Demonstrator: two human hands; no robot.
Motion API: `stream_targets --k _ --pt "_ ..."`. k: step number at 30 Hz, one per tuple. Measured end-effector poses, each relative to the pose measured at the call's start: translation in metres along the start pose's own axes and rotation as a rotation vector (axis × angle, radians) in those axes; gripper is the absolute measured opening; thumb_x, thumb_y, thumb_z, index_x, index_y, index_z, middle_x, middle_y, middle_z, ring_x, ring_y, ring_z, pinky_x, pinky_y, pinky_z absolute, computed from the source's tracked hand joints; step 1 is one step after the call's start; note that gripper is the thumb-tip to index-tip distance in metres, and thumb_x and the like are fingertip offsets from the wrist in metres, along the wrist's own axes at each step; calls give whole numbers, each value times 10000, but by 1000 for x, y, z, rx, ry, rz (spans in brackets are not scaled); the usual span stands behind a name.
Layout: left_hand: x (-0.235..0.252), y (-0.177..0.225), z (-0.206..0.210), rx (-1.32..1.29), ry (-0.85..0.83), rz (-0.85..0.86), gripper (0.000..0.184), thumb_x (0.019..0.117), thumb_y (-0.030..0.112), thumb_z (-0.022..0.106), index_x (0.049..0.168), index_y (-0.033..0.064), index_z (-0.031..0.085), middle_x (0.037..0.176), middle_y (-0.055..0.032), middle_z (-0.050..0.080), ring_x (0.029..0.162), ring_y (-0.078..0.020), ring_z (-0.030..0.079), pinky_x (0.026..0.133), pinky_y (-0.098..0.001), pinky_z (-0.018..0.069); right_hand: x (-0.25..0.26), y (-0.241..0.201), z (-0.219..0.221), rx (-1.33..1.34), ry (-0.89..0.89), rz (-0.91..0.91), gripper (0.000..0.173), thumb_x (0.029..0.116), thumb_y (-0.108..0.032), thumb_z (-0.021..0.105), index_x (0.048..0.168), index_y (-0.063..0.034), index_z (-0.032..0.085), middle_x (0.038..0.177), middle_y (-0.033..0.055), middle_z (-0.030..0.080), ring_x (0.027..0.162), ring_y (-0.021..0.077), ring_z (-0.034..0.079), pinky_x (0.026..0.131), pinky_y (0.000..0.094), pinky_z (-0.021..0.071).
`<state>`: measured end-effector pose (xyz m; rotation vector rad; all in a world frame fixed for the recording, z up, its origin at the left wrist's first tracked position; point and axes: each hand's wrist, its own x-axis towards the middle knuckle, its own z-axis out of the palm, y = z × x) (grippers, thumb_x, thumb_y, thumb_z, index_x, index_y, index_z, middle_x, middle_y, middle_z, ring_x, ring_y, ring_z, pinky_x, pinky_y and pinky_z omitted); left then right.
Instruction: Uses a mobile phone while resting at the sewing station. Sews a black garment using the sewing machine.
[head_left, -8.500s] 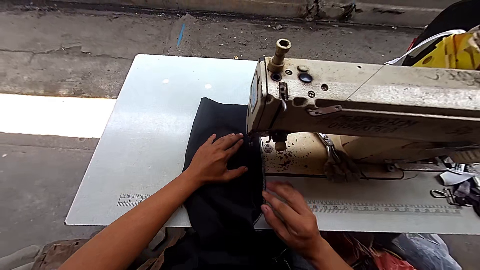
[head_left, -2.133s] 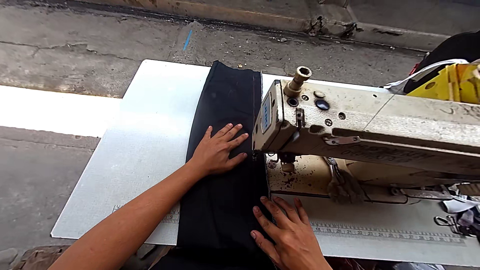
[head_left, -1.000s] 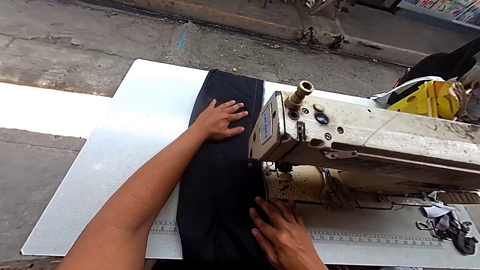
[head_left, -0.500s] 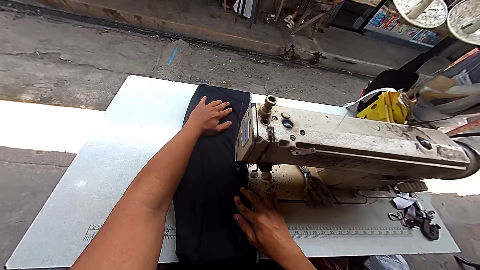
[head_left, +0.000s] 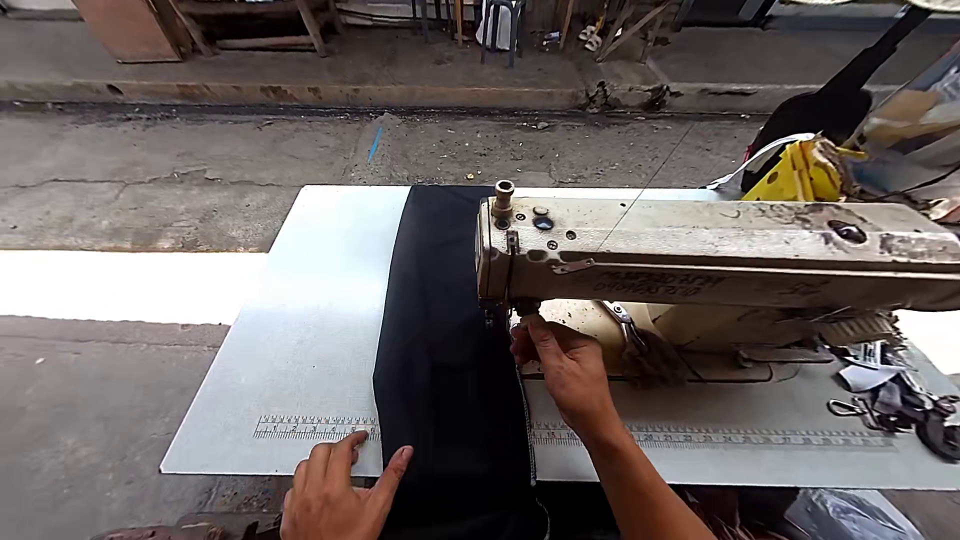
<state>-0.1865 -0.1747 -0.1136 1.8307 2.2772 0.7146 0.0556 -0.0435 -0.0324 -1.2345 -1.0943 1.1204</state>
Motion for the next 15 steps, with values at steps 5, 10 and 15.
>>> stream_targets --k 5,10,15 --pt "16 18 -1 -113 57 27 334 1010 272 542 1000 -24 695 868 -174 674 770 -363 667 646 -544 520 -11 18 -1 -245 99 -219 176 979 -141 653 860 -30 720 720 -40 687 649 -23 642 632 155 545" --pt "27 27 -13 -315 -4 -162 333 1084 249 455 1190 -46 569 712 -89 612 608 -218 621 552 -431 512 -13 35 -6 -558 231 -505 229 905 -242 750 835 -24 744 712 33 688 624 8 638 600 168 527" --pt "34 14 -22 -250 111 -144 332 1086 245 469 1176 -58 570 693 -106 580 574 -210 571 532 -407 483 -14 32 -2 -611 226 -428 276 969 -257 662 810 -36 712 643 -10 605 548 -13 534 535 167 446"
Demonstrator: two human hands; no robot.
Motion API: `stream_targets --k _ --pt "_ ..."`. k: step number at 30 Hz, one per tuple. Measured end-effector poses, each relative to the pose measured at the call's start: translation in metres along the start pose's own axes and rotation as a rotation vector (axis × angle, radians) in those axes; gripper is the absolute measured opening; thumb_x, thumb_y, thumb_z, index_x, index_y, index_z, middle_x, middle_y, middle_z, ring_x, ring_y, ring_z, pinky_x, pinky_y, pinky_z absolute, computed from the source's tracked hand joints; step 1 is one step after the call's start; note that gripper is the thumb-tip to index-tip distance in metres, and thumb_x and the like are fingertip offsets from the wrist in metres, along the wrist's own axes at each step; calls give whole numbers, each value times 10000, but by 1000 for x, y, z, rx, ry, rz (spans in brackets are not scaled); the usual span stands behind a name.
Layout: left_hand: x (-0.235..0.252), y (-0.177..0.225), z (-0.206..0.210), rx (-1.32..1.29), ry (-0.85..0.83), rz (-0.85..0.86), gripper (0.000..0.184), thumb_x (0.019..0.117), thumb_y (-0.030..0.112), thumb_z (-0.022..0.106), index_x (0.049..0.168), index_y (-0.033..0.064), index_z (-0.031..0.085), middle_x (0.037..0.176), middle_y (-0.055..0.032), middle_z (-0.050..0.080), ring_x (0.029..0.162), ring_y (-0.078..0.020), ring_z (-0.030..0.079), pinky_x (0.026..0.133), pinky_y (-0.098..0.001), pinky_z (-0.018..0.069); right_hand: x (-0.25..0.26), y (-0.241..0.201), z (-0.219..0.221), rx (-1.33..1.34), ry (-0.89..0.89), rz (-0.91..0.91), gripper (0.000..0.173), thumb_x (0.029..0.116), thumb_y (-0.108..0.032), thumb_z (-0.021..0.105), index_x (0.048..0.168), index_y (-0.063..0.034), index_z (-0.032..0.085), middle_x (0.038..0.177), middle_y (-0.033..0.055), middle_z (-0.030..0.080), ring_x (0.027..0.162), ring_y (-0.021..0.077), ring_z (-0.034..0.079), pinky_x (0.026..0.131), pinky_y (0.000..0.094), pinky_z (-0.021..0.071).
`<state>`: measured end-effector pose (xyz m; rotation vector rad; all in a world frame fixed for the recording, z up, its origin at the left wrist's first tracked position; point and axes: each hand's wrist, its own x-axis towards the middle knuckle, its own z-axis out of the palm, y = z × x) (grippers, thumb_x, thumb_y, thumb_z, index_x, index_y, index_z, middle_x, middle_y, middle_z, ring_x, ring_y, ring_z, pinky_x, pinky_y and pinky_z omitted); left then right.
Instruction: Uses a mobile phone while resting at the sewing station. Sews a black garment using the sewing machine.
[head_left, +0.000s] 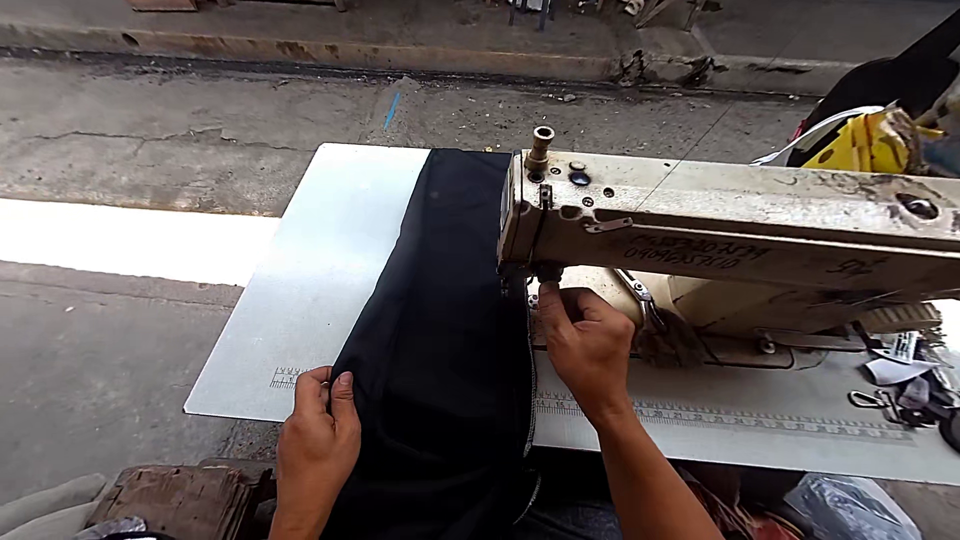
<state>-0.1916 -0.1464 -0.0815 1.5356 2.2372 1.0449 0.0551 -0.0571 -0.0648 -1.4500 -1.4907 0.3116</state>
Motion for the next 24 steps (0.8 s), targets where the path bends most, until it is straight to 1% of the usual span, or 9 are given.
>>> stream_targets --k 3,7,9,12,16,20,21,22,24 --pt "7 -14 -11 88 41 53 352 1073 295 493 1158 -31 597 662 -106 564 521 -232 530 485 -438 441 -1 -1 1 30 -50 63 321 1027 -252 576 824 -39 706 635 -30 587 537 -18 517 517 172 427" --pt "16 -21 -19 92 -40 37 371 1059 341 509 1144 -4 618 634 -66 525 507 -202 490 480 -424 418 -7 -3 -5 16 -183 49 403 1095 -241 424 1001 -11 740 785 30 721 674 60 675 634 238 558" --pt "18 -17 -18 56 -62 26 391 1047 370 523 1135 2 622 639 -34 525 516 -159 487 485 -380 423 -13 2 -4 -37 -170 -117 367 1067 -199 477 939 21 742 815 109 732 759 190 722 701 331 586" --pt "18 -15 -14 -3 -94 -28 457 1008 440 563 1179 19 611 700 -32 614 575 -143 568 533 -377 479 -27 19 -5 -129 -216 -309 250 992 -176 602 1002 9 770 953 138 763 915 285 740 842 389 593" --pt "20 -21 -12 -1 -139 -40 505 980 488 586 1178 25 622 764 -68 677 640 -179 640 586 -423 530 -48 39 -17 -284 -517 -449 351 1014 -320 583 1201 -67 737 1276 122 702 1212 355 653 1048 608 466" --pt "27 -34 -28 61 10 45 462 974 454 622 1057 -1 614 660 -46 563 538 -124 505 513 -353 435 -47 37 -28 -384 -616 -455 450 962 -509 599 1245 -188 740 1315 88 681 1240 418 610 1010 774 356" --pt "30 -33 -32 132 32 61 489 966 485 614 1062 6 612 655 -57 554 532 -158 502 503 -387 420 -47 35 -28 -390 -631 -441 470 943 -529 614 1250 -197 739 1325 90 674 1241 433 602 1002 787 348" --pt "33 -28 -33 200 49 84 520 960 493 613 1106 -7 618 687 -123 580 562 -267 540 514 -490 420 -46 33 -28 -393 -636 -435 472 929 -525 631 1241 -189 743 1338 95 667 1243 442 598 996 790 348" --pt "37 -10 -25 286 56 215 548 972 409 607 1283 -43 591 1013 -316 623 869 -516 615 707 -677 464 -43 27 -30 -400 -633 -450 427 903 -452 677 1199 -154 754 1370 98 651 1242 431 604 991 771 373"
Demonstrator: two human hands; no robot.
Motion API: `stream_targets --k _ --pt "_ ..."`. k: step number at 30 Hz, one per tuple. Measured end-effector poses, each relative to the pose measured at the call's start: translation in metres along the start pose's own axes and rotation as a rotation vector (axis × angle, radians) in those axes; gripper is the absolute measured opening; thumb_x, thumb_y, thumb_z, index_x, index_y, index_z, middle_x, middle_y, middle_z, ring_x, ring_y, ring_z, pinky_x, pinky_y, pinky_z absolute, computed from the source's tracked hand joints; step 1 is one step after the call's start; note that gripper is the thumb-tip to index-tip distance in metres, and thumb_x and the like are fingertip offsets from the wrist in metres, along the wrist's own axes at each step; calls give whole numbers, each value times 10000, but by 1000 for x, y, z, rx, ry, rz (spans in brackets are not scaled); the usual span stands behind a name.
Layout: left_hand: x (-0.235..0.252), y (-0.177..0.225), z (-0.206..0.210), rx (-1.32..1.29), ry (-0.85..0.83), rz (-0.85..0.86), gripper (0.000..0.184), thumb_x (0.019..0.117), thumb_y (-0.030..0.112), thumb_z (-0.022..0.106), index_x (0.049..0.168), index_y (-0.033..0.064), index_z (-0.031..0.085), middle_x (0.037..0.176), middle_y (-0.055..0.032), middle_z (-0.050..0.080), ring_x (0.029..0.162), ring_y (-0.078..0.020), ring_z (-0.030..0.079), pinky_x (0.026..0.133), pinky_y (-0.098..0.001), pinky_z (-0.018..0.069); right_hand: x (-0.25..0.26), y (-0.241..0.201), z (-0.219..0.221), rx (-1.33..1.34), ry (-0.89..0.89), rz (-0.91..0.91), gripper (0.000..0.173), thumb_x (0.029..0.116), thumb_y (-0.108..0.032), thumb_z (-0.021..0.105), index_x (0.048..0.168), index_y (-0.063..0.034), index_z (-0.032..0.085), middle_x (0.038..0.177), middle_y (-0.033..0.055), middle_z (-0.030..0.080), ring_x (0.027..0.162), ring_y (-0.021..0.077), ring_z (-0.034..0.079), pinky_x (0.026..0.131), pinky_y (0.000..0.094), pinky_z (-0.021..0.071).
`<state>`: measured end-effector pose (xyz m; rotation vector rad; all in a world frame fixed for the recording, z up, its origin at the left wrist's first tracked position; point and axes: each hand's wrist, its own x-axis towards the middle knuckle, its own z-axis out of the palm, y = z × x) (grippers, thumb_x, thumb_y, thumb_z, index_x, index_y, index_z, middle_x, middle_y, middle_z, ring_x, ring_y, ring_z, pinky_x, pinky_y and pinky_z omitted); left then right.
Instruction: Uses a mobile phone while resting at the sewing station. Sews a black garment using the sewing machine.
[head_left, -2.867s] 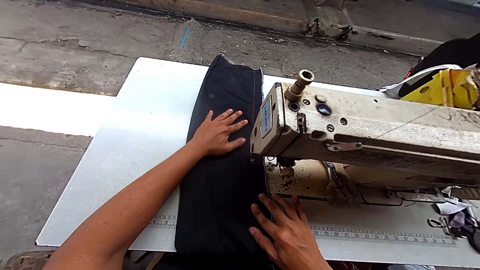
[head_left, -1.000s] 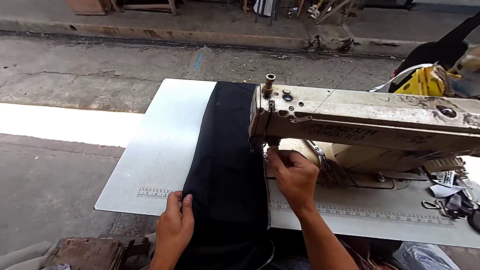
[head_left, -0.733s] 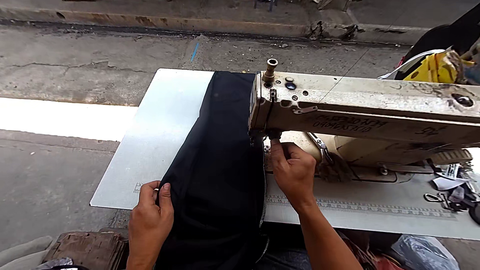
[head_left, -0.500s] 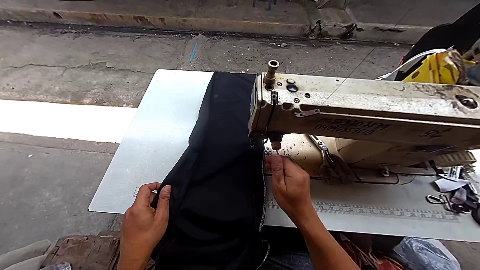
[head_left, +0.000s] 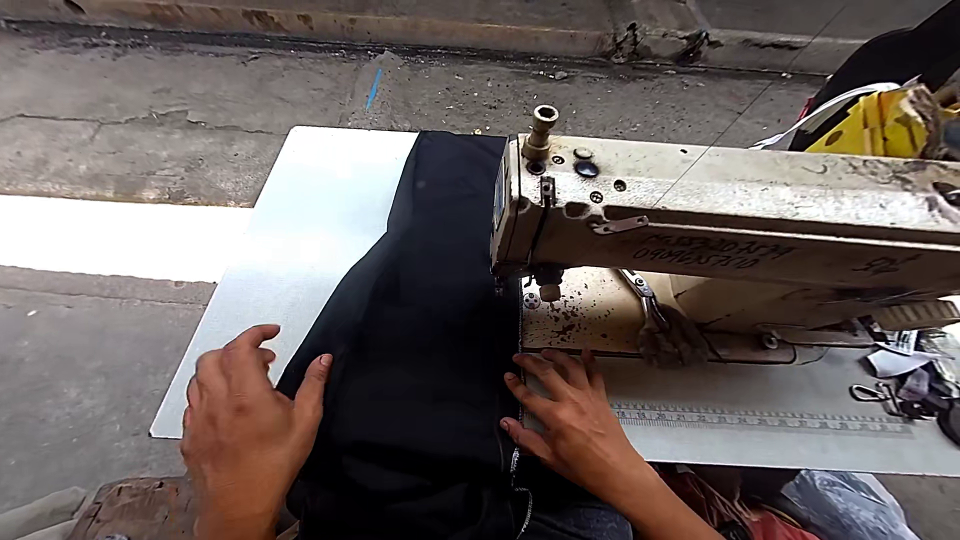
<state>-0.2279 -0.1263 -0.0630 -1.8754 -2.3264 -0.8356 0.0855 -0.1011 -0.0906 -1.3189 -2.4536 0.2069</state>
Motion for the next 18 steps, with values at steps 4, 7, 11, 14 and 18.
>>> stream_targets --k 4,7,11,14,18 --pt "16 70 38 -201 -148 522 278 1001 196 568 1147 47 752 1141 -199 711 1025 -356 707 863 -459 586 5 2 -5 42 -33 -49 391 954 -376 628 1243 -131 728 1286 98 685 1180 401 646 985 797 349" --pt "31 91 79 -301 -460 757 364 1038 292 531 1257 66 715 1322 -130 688 1212 -319 670 1016 -507 529 3 5 -1 -18 -62 -40 487 969 -513 577 1270 -158 720 1330 83 670 1184 400 642 990 794 340" --pt "37 63 113 -294 -521 835 528 1023 498 474 1364 144 667 1455 -100 605 1329 -319 591 1041 -624 469 -6 12 -1 -45 -46 -54 490 955 -571 555 1271 -241 732 1360 64 656 1152 407 643 962 800 337" --pt "38 54 121 -297 -489 864 548 1018 533 476 1365 158 671 1447 -79 615 1342 -282 584 1056 -615 465 -7 11 -1 -44 -50 -51 469 962 -582 539 1263 -279 735 1359 70 658 1136 422 645 949 799 339" --pt "39 49 129 -286 -449 878 552 1020 554 466 1357 173 680 1458 -61 608 1372 -244 558 1080 -610 444 -3 10 -2 -66 -71 -55 481 965 -586 532 1265 -270 735 1366 71 656 1143 423 643 955 797 338"
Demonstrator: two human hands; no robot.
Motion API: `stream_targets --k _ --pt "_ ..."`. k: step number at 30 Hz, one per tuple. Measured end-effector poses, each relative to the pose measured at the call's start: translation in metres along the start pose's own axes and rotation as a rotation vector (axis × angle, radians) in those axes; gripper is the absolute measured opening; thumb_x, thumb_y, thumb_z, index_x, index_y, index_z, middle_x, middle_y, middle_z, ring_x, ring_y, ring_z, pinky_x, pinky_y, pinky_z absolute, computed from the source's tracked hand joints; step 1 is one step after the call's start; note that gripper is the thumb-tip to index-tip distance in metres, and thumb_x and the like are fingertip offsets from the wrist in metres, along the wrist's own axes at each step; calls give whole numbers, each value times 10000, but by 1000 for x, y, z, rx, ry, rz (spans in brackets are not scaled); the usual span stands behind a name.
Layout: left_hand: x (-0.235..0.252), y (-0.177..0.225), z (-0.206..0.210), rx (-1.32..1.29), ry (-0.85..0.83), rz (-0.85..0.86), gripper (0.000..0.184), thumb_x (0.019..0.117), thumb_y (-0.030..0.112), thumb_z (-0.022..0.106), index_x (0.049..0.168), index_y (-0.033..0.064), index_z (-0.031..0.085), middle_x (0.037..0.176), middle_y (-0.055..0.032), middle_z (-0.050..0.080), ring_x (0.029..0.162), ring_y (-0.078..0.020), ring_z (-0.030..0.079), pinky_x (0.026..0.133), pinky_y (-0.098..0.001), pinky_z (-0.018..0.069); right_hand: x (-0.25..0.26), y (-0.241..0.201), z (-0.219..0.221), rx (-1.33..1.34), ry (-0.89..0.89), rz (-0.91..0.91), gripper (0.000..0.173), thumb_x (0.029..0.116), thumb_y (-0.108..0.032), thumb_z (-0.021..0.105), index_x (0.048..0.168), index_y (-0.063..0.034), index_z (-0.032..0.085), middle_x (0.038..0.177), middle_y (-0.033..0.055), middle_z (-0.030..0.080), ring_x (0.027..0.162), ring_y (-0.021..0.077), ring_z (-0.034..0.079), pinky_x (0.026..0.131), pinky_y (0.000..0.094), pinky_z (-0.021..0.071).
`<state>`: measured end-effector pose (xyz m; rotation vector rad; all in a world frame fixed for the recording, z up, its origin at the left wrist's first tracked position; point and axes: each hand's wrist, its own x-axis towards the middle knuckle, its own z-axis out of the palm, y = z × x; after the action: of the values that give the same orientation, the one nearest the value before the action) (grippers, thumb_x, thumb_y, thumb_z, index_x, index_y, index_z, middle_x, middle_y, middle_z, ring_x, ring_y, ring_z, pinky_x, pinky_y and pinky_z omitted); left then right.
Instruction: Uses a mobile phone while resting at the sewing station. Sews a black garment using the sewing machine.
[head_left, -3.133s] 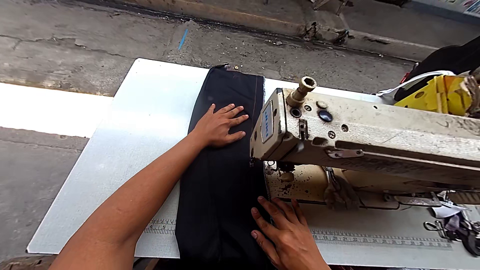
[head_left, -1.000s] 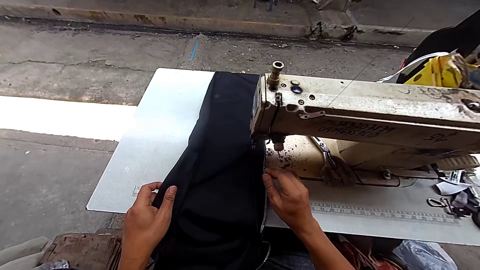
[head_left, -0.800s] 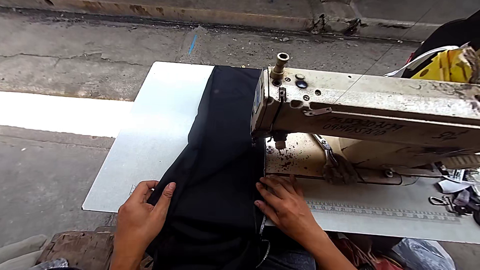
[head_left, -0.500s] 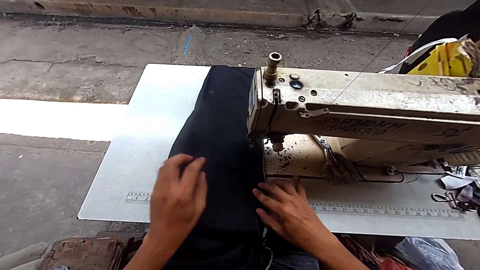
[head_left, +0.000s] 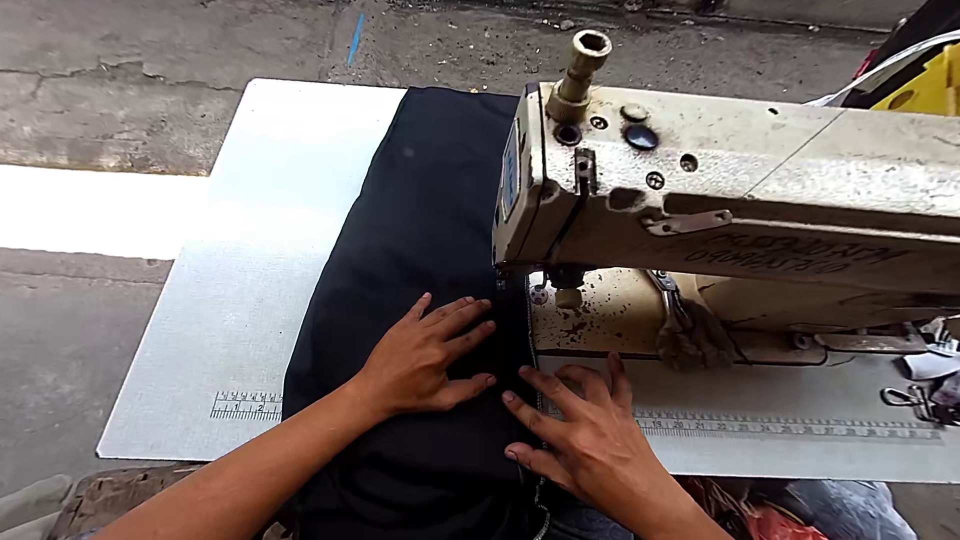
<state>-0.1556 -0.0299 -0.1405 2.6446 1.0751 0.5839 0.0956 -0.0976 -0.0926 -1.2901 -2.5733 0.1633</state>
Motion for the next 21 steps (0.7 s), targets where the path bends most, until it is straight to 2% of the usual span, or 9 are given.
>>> stream_targets --k 8,13,21 --pt "13 -20 1 17 5 26 575 1018 584 444 1353 182 683 1490 -68 577 1403 -241 523 1100 -615 415 10 2 3 -63 13 8 517 976 -610 491 1282 -266 726 1371 62 653 1141 384 647 965 760 349" --pt "26 -36 0 10 6 43 591 1002 607 445 1345 195 693 1481 -63 584 1393 -246 530 1104 -618 401 21 3 0 -73 -7 20 519 964 -606 516 1286 -258 727 1373 76 654 1130 402 649 968 778 334" --pt "44 -58 -2 -4 -15 64 608 986 621 442 1329 192 702 1496 -68 569 1415 -266 502 1121 -638 363 27 5 2 -127 -2 21 534 975 -616 479 1293 -264 723 1379 73 649 1121 395 646 960 760 337"
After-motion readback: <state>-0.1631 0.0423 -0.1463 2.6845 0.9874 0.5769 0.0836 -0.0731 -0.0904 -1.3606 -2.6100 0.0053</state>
